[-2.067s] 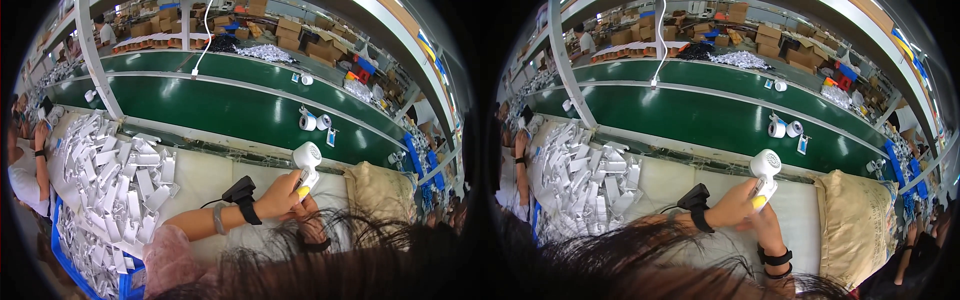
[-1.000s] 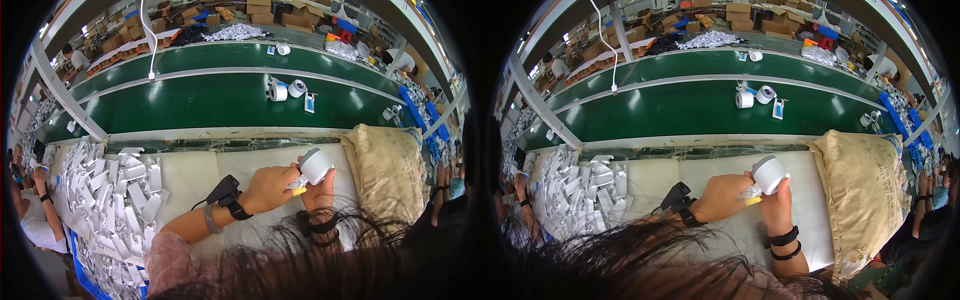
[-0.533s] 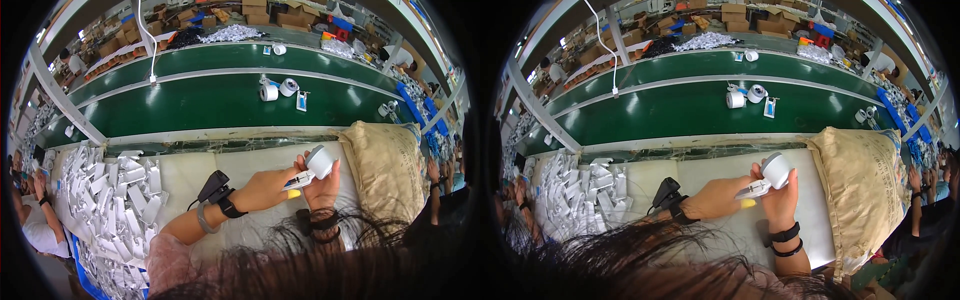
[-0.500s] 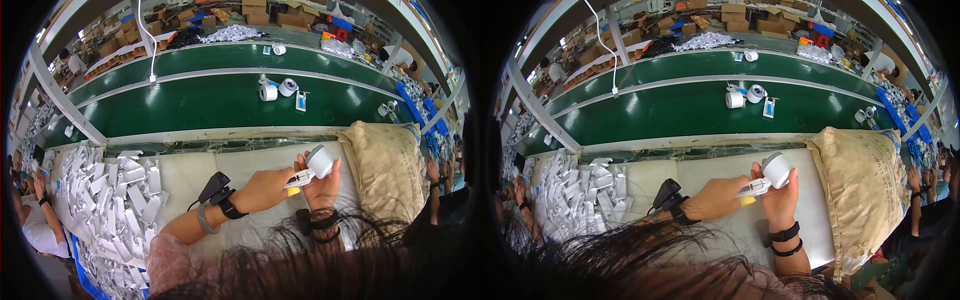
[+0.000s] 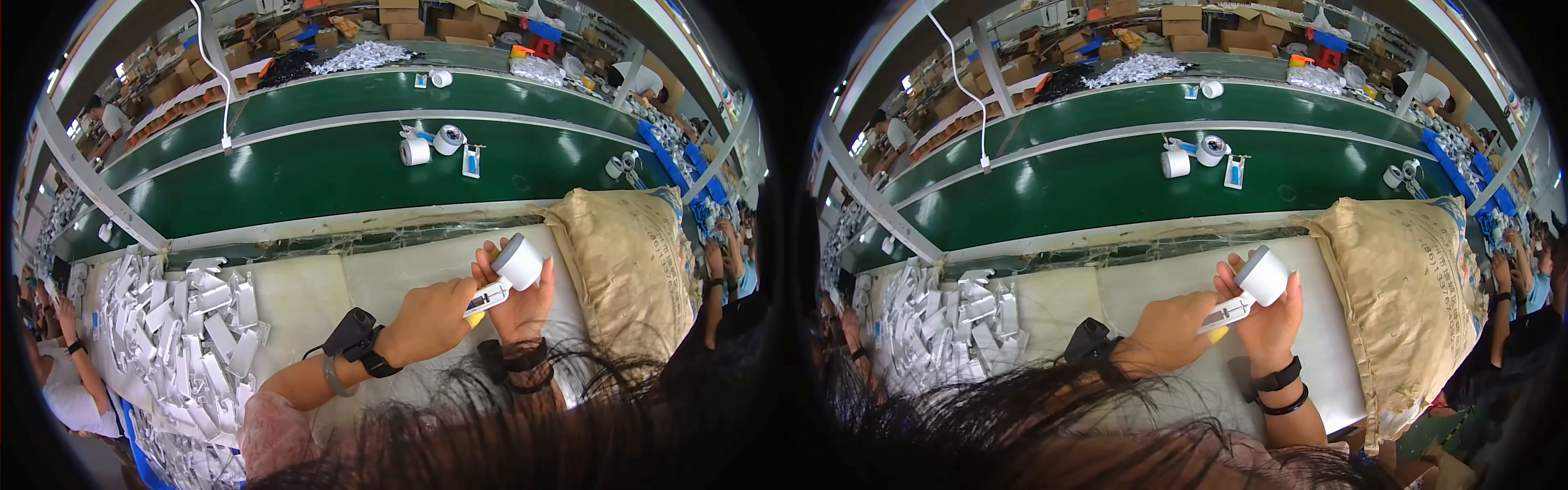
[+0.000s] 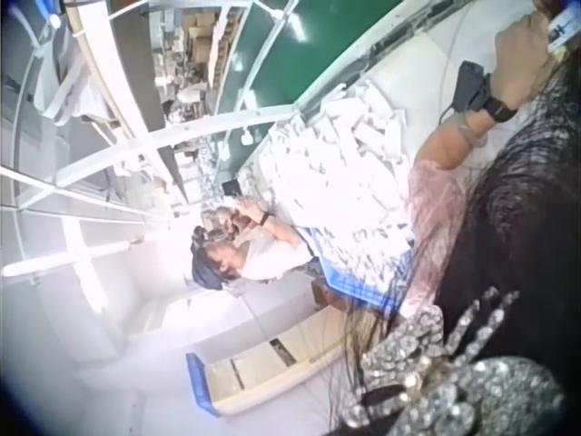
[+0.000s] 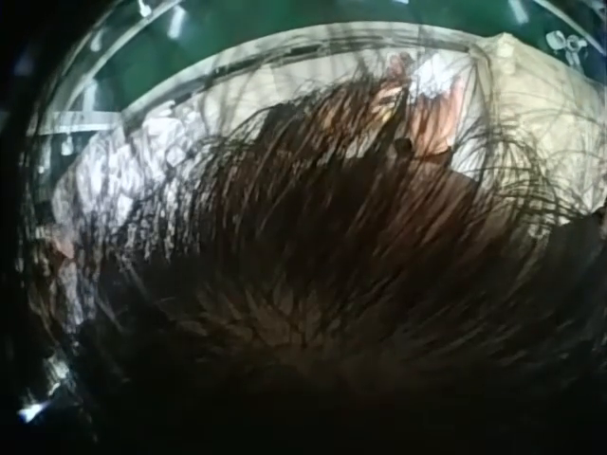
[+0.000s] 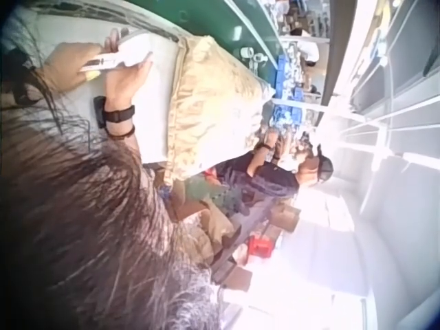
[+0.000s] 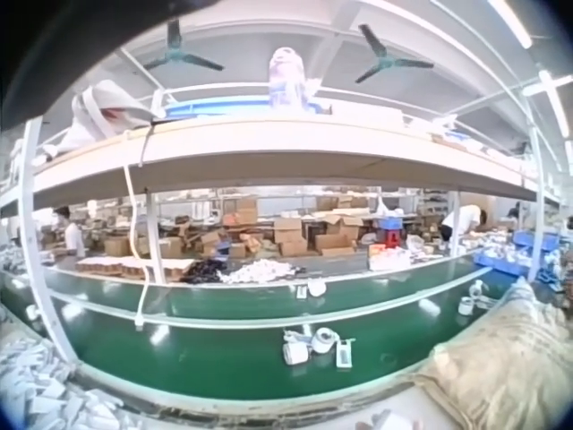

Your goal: The person assembles handheld fans by connecting wires, inserting a battery and motor into the plastic housing, and snapping the cover into place before setting the unit on the conveyor belt.

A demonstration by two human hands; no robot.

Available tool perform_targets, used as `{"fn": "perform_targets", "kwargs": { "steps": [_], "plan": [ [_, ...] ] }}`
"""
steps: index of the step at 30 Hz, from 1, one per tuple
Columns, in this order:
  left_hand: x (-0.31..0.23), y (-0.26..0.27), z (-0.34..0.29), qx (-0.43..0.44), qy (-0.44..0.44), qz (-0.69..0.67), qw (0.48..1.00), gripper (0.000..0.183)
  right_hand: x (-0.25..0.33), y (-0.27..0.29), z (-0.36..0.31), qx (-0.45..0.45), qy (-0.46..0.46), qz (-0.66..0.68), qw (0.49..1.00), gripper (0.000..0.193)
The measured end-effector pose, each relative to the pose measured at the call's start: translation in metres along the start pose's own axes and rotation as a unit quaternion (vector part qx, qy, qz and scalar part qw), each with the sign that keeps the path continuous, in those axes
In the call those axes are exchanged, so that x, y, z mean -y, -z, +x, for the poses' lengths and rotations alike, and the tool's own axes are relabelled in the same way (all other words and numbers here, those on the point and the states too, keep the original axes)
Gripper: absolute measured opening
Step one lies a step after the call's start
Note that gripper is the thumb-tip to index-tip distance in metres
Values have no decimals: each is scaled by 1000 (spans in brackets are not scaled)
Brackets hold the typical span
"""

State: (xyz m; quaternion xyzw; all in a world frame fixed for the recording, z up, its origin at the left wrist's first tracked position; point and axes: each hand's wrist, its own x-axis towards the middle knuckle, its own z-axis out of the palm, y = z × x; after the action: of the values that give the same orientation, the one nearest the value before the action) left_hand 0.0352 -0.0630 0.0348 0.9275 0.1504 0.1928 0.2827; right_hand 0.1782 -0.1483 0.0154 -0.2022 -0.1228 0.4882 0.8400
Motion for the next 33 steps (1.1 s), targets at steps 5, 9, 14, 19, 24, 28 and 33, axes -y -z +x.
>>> {"fn": "perform_targets", "kwargs": {
  "steps": [5,9,14,19,24,28,33],
  "plan": [
    [-10,6,-4,14,-16,-105,994,45,2,10,3,-7,-10,64,998,71],
    [-13,12,-6,42,-9,-136,990,52,-1,8,5,-49,-14,83,995,66],
    [-9,6,-8,17,-28,-132,991,50,-1,8,4,-68,-16,84,994,66],
    [-10,5,-5,4,-33,-138,990,46,1,14,5,-68,-26,106,992,64],
    [-10,5,-2,21,-29,-137,990,42,1,13,5,-60,-38,119,990,64],
    [-5,0,-5,-41,-62,-135,988,42,0,11,5,-70,-54,117,989,66],
    [-6,5,-3,-19,-41,-115,992,40,1,13,6,-48,-46,102,993,68]
  ]
}}
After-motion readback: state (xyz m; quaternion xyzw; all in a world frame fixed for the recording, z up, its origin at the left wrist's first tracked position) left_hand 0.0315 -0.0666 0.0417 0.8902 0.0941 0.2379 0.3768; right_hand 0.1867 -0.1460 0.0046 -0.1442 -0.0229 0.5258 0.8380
